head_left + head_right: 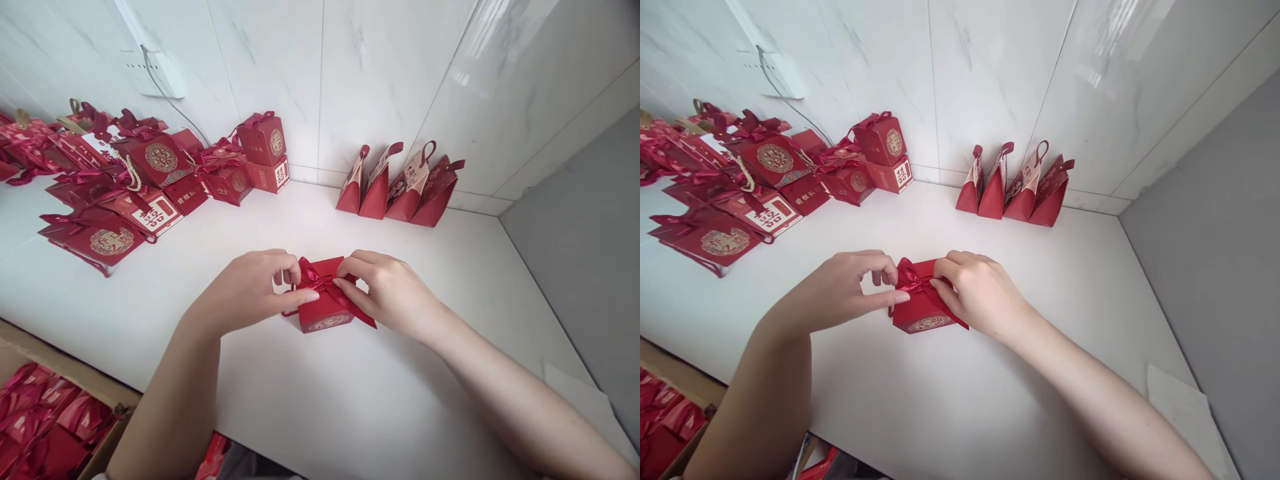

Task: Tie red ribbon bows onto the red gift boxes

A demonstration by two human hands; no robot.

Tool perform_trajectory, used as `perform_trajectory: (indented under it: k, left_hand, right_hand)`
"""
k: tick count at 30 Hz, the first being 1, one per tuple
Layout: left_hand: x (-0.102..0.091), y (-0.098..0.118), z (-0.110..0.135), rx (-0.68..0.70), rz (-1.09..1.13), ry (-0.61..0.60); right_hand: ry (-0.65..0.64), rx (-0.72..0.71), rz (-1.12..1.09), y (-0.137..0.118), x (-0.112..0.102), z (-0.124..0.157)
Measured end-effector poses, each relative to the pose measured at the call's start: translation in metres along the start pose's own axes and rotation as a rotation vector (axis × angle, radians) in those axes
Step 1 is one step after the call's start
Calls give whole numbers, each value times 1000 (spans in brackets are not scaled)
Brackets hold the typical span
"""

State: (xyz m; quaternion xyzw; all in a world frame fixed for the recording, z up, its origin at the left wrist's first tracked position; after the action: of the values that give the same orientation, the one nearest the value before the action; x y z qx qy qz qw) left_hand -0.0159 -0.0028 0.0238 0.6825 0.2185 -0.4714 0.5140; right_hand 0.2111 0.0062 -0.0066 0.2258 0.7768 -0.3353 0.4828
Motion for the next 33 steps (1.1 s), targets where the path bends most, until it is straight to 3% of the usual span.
perform_trajectory:
  k: [5, 13, 22, 33]
  left_hand:
    - [22, 2, 11, 126, -127, 27]
    - [34, -10, 35, 445, -291, 318]
    - [47, -13, 41, 564, -280, 476]
    - [55, -17, 44, 576, -211, 523]
  right_hand:
    - [104, -118, 245, -2, 1, 3]
    - [65, -327, 485, -21, -11, 15]
    - [-79, -324, 471, -26, -17, 16]
    - [-22, -307, 452, -22, -14, 12]
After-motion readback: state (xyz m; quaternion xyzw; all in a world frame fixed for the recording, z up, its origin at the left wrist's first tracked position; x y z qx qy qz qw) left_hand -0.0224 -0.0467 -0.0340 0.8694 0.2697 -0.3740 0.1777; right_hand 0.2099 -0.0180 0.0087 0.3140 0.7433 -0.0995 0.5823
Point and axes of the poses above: each hand's wrist, its own z-axis away from the middle knuckle, its own x-axis out of the palm, y = z × x, the point moved 1 cm from there along -z, towards the middle knuckle, and after that the axes turned 2 degrees about z, right-handed, at the moved point
